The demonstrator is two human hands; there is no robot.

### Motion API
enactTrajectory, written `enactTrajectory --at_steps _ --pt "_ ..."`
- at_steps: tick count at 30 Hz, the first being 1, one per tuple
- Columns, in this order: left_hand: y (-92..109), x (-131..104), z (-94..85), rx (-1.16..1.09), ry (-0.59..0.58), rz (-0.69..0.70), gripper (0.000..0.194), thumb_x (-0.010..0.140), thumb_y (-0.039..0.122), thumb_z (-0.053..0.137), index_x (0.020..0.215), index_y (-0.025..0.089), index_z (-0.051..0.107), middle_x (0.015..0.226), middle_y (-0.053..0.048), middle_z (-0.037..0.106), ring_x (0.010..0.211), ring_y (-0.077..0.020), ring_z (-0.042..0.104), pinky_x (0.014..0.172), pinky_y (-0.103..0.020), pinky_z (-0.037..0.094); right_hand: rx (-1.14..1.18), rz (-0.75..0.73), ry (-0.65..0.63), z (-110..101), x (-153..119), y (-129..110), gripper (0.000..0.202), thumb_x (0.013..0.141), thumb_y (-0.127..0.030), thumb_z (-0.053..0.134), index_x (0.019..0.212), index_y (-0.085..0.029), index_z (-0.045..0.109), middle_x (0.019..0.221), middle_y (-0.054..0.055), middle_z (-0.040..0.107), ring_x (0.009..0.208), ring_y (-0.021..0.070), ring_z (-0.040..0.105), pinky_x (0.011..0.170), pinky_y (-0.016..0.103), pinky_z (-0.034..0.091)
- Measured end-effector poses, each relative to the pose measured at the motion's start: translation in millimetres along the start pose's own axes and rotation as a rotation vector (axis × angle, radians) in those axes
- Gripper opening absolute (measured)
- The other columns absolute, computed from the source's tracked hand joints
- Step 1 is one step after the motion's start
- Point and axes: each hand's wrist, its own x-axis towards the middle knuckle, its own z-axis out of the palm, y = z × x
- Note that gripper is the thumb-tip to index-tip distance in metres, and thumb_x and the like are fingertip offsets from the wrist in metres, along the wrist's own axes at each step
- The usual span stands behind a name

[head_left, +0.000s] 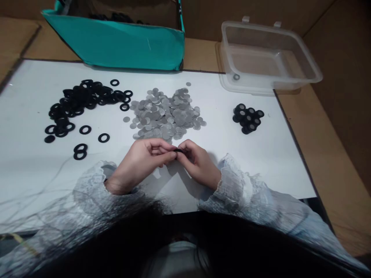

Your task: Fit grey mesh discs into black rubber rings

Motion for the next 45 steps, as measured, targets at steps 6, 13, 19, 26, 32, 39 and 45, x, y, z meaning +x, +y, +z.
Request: enactTrajectory --at_steps 6,13,19,26,32,39,45 --pt "-2.3 1.1 0.1 0.024 0.016 0.014 0.015 0.061 0.025 0.078 0.068 0.017 0.068 0.058 0.003 0.065 0.051 -0.0067 0.053 0.047 -0.014 0.042 0.031 0.005 0.008 0.7 0.4 3.1 0.011 0.083 -0.030 0.053 0.081 -0.020 0.050 0.070 0.000 0.054 0.067 0.0143 0.052 0.064 0.030 0.043" --pt "-0.2 -3.4 5.0 0.069 0.056 0.100 0.015 0.067 0.028 0.072 0.074 0.016 0.066 0.062 0.003 0.062 0.053 -0.0087 0.053 0.050 -0.018 0.044 0.053 0.021 0.056 -1.5 1.6 0.1 0.013 0.079 -0.028 0.058 0.072 -0.019 0.051 0.067 -0.001 0.054 0.064 0.0129 0.052 0.062 0.029 0.042" --pt "-5.0 -9.9 8.2 0.167 0.124 0.217 0.015 0.074 0.031 0.065 0.082 0.017 0.063 0.069 0.001 0.062 0.061 -0.0127 0.059 0.058 -0.023 0.049 0.081 0.057 0.140 -2.3 -2.3 -5.5 0.012 0.079 -0.026 0.062 0.072 -0.019 0.056 0.066 -0.001 0.059 0.064 0.0129 0.054 0.065 0.030 0.044" --pt "-6.7 -7.3 7.9 0.165 0.126 0.228 0.015 0.076 0.031 0.066 0.082 0.017 0.065 0.073 0.000 0.067 0.065 -0.0134 0.063 0.064 -0.023 0.052 0.133 0.035 0.177 0.7 -0.9 -4.2 0.010 0.081 -0.026 0.060 0.076 -0.019 0.056 0.069 -0.001 0.060 0.064 0.0118 0.054 0.063 0.028 0.045" --pt "-5.0 -10.4 8.5 0.210 0.126 0.226 0.012 0.073 0.028 0.069 0.077 0.018 0.069 0.076 -0.001 0.072 0.074 -0.0165 0.067 0.073 -0.025 0.055 0.003 0.021 -0.050 -7.6 2.1 -1.7 0.010 0.079 -0.026 0.060 0.079 -0.018 0.054 0.068 -0.001 0.056 0.060 0.0109 0.051 0.058 0.026 0.041" --pt "-4.5 -8.9 5.7 0.153 0.077 0.158 0.018 0.069 0.033 0.071 0.078 0.018 0.069 0.074 -0.002 0.072 0.070 -0.0181 0.066 0.069 -0.028 0.056 0.020 0.009 0.043 -8.9 1.9 -4.3 0.013 0.082 -0.029 0.057 0.074 -0.020 0.050 0.066 -0.002 0.055 0.063 0.0118 0.051 0.061 0.027 0.042" --pt "-2.4 -7.4 2.7 0.272 0.016 0.164 0.019 0.070 0.036 0.069 0.070 0.017 0.066 0.068 -0.002 0.067 0.066 -0.0164 0.062 0.063 -0.026 0.052 -0.113 -0.015 -0.081 -15.2 1.8 -5.7 0.012 0.081 -0.026 0.057 0.074 -0.018 0.054 0.067 -0.001 0.056 0.061 0.0108 0.050 0.059 0.026 0.040"
